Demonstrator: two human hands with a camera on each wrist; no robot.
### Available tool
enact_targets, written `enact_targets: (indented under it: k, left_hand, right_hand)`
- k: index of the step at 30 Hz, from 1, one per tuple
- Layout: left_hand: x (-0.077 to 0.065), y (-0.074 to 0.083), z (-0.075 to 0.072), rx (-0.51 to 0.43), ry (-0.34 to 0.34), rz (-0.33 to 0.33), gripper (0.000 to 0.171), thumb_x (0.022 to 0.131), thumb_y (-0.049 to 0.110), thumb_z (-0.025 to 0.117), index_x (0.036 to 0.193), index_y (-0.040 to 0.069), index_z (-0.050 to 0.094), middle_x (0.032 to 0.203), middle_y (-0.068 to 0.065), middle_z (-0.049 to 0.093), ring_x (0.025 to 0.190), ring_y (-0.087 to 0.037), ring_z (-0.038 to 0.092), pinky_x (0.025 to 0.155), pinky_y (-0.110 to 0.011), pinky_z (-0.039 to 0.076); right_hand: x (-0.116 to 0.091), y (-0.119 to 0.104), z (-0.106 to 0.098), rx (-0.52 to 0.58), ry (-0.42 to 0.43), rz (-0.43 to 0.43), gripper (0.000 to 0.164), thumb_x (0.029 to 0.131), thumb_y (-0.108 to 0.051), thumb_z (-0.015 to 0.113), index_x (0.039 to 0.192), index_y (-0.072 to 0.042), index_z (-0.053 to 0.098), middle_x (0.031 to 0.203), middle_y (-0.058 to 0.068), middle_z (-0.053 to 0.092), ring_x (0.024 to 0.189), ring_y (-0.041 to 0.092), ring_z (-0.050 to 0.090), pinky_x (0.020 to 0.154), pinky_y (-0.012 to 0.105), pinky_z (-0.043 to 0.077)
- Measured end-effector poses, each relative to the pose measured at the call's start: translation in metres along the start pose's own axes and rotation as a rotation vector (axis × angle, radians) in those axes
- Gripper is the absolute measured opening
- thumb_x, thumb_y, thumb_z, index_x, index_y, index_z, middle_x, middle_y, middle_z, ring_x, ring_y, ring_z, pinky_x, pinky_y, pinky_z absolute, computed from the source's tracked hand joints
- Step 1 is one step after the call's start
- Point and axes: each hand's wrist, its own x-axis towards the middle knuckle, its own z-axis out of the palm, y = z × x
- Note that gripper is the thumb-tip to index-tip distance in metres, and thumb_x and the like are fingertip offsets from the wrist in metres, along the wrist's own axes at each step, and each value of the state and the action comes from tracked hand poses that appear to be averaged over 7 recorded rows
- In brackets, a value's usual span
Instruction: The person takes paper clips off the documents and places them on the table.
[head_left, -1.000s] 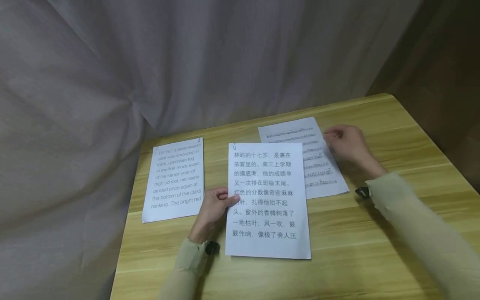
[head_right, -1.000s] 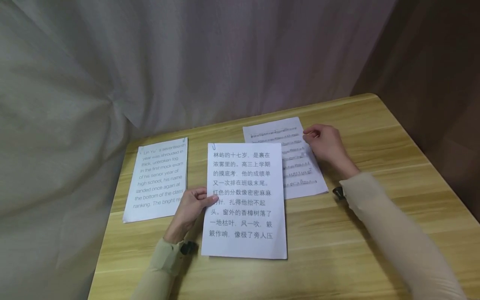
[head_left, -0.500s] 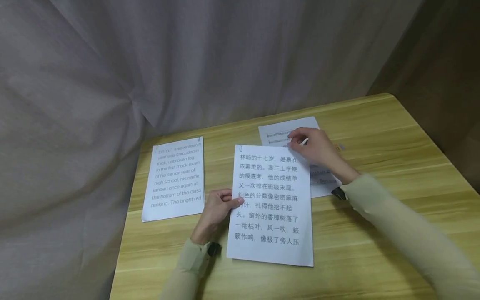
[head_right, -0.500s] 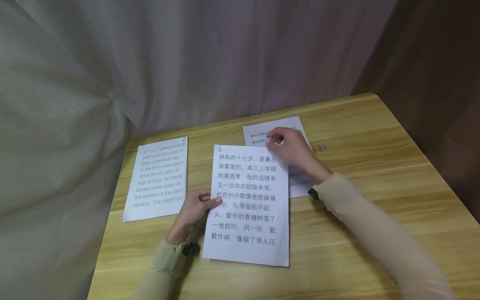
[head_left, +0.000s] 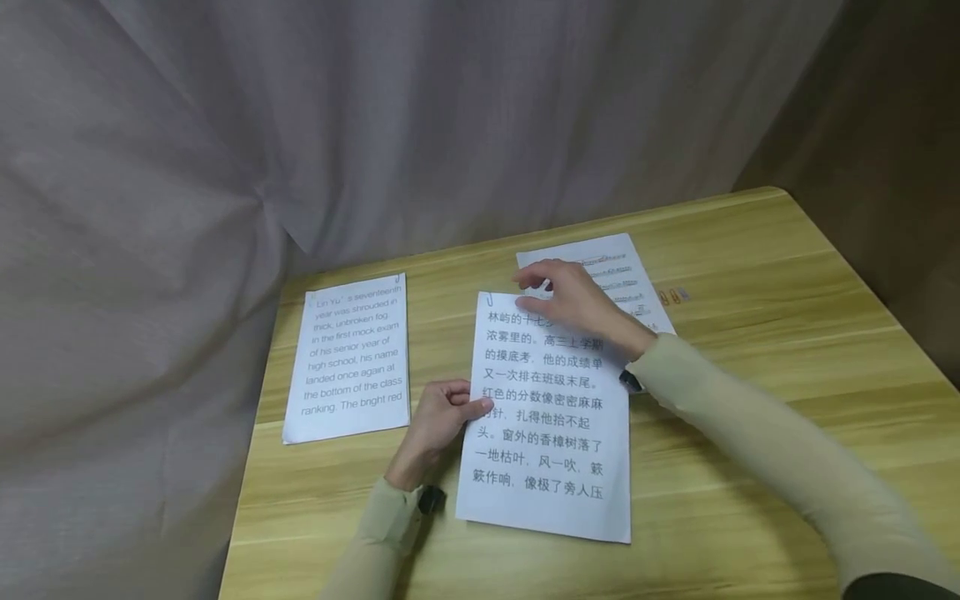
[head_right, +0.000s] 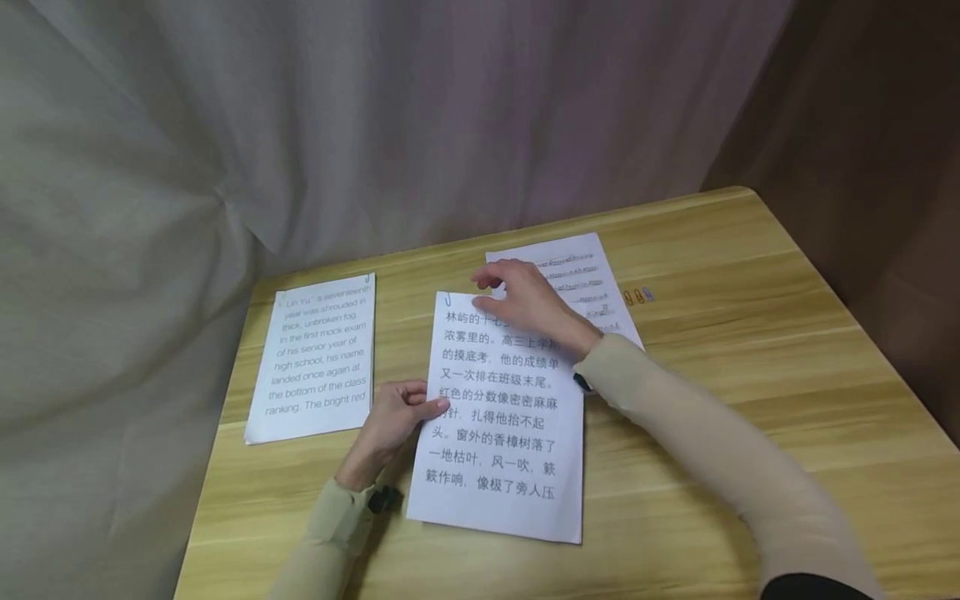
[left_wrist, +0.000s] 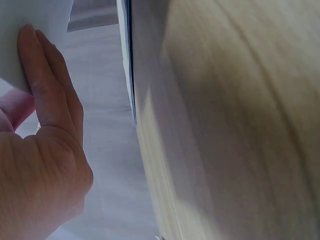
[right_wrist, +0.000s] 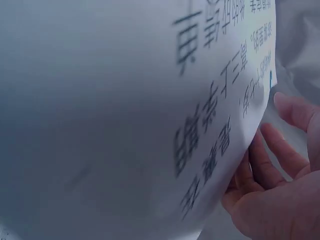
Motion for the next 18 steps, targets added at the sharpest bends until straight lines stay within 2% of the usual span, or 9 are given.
enact_targets:
  k: [6,12,18]
  left_hand:
    - [-0.001,0.001,-0.001,0.01,-0.025,0.005,0.021,0.096,-0.001,0.078,0.114,-0.01,0.077,0.098,-0.023,0.084,0.072,-0.013,0.081,0.066,-0.024,0.065]
    - [-0.001,0.0,-0.001,0.015,-0.058,0.013,0.023,0.096,0.001,0.078,0.116,-0.01,0.077,0.1,-0.023,0.084,0.075,-0.015,0.082,0.067,-0.025,0.066]
    - [-0.002,-0.002,-0.003,0.014,-0.077,0.011,0.023,0.097,0.001,0.078,0.117,-0.01,0.076,0.102,-0.024,0.084,0.077,-0.016,0.083,0.068,-0.026,0.067]
  right_hand:
    - [0.008,-0.009,0.01,0.012,-0.052,-0.007,0.041,0.101,-0.019,0.078,0.139,-0.005,0.071,0.122,0.015,0.08,0.111,0.033,0.072,0.098,0.046,0.055]
    - [0.009,-0.011,0.014,0.02,-0.084,-0.007,0.027,0.103,-0.019,0.075,0.128,-0.01,0.077,0.113,0.01,0.082,0.099,0.025,0.073,0.09,0.038,0.055]
    - [0.007,-0.013,0.015,0.044,-0.091,0.003,0.026,0.103,-0.019,0.076,0.128,-0.011,0.077,0.109,0.008,0.081,0.097,0.025,0.072,0.09,0.038,0.054]
